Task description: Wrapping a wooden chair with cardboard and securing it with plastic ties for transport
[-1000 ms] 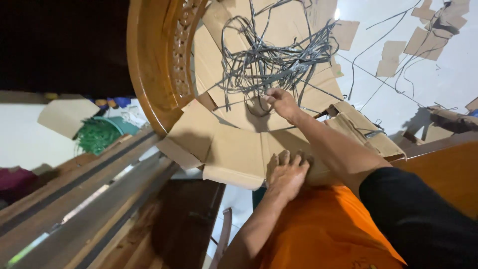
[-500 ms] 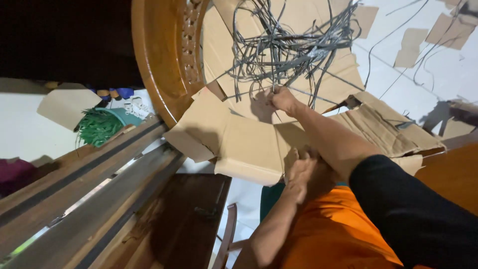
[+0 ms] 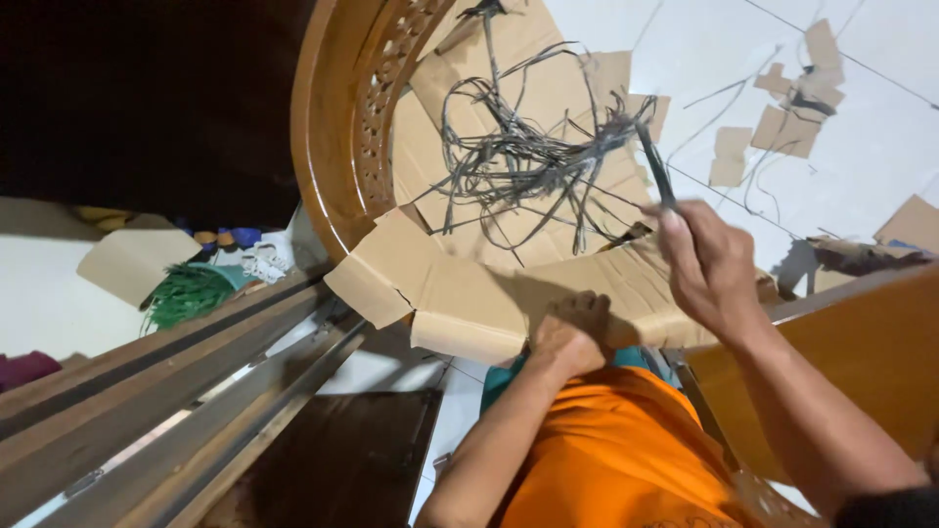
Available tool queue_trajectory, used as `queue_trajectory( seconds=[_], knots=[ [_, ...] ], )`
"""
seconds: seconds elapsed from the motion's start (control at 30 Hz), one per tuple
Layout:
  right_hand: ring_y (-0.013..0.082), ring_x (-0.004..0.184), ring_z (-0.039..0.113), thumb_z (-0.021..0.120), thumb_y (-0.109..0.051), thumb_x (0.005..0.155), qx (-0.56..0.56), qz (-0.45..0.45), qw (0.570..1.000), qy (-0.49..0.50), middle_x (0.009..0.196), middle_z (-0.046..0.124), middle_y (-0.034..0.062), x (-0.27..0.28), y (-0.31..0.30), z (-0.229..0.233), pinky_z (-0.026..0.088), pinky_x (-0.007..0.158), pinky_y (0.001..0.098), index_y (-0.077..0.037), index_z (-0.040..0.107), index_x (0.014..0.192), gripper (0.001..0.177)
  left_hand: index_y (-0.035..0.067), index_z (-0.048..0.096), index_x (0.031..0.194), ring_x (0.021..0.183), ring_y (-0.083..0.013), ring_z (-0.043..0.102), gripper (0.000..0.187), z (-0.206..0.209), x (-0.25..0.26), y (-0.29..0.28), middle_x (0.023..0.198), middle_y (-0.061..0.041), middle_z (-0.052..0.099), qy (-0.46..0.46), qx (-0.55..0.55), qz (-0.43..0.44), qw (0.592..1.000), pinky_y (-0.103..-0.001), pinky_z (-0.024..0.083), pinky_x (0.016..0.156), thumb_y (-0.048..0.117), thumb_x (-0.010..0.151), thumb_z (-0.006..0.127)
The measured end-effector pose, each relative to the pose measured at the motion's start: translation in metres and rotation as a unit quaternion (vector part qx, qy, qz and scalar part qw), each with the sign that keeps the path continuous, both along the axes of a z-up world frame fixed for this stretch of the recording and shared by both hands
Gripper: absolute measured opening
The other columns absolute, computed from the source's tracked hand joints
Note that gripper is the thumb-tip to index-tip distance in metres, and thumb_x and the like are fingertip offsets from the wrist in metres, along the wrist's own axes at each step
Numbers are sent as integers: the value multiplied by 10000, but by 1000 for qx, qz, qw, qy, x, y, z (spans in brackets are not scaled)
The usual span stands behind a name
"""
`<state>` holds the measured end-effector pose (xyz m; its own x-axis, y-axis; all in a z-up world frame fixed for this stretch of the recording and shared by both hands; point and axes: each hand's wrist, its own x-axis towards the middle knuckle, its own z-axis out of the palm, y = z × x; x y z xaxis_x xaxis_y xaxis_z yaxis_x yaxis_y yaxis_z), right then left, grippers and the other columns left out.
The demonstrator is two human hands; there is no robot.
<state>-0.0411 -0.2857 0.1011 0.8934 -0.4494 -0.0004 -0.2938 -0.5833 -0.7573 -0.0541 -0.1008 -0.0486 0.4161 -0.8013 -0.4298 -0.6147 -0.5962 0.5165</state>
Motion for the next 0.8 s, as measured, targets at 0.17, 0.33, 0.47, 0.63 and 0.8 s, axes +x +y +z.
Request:
queue_trajectory(
  seconds=[0.17, 0.33, 0.47, 0.63, 0.8],
  knots=[
    [416, 700, 685, 601, -274, 1021, 48, -17, 989, 141, 657, 691, 173, -108, 38, -28, 519, 641, 501, -102, 696, 864, 252, 57, 545, 1252, 1031, -437, 704, 611, 41, 20, 1, 1099, -194, 695, 21, -11, -17, 1000, -566, 587, 826, 406, 763, 657],
    [462, 748, 709, 463, -470, 1024, 151, 11, 938, 312, 671, 706, 210, -183, 76, -52, 526, 670, 531, -109, 613, 782, 460, -56, 404, 1407, 1080, -540, 659, 746, 106, 36, -4, 1353, -337, 576, 90, 12, 3, 996, -627, 544, 918, 299, 787, 617],
    [412, 704, 667, 523, -379, 1036, 239, -120, 927, 264, 664, 679, 227, -206, 94, -58, 532, 707, 492, -68, 631, 790, 410, -21, 582, 1117, 879, -444, 708, 576, 55, 17, 11, 903, -226, 669, -23, -51, 7, 998, -545, 575, 761, 453, 793, 624],
    [195, 685, 555, 516, -277, 1081, 260, -221, 920, 195, 627, 598, 78, -237, 97, -83, 504, 668, 361, -99, 663, 849, 327, 8, 534, 1103, 855, -403, 703, 771, 21, -2, 16, 925, -191, 629, -117, -100, 26, 988, -511, 594, 736, 650, 716, 714],
    [398, 656, 656, 508, -289, 1046, 294, -180, 918, 197, 702, 722, 284, -181, 112, -6, 528, 678, 458, -18, 683, 893, 357, 215, 164, 1634, 1229, -530, 544, 1015, 56, 8, 16, 1646, -217, 204, -43, -81, -20, 996, -629, 584, 916, 320, 833, 778]
  ],
)
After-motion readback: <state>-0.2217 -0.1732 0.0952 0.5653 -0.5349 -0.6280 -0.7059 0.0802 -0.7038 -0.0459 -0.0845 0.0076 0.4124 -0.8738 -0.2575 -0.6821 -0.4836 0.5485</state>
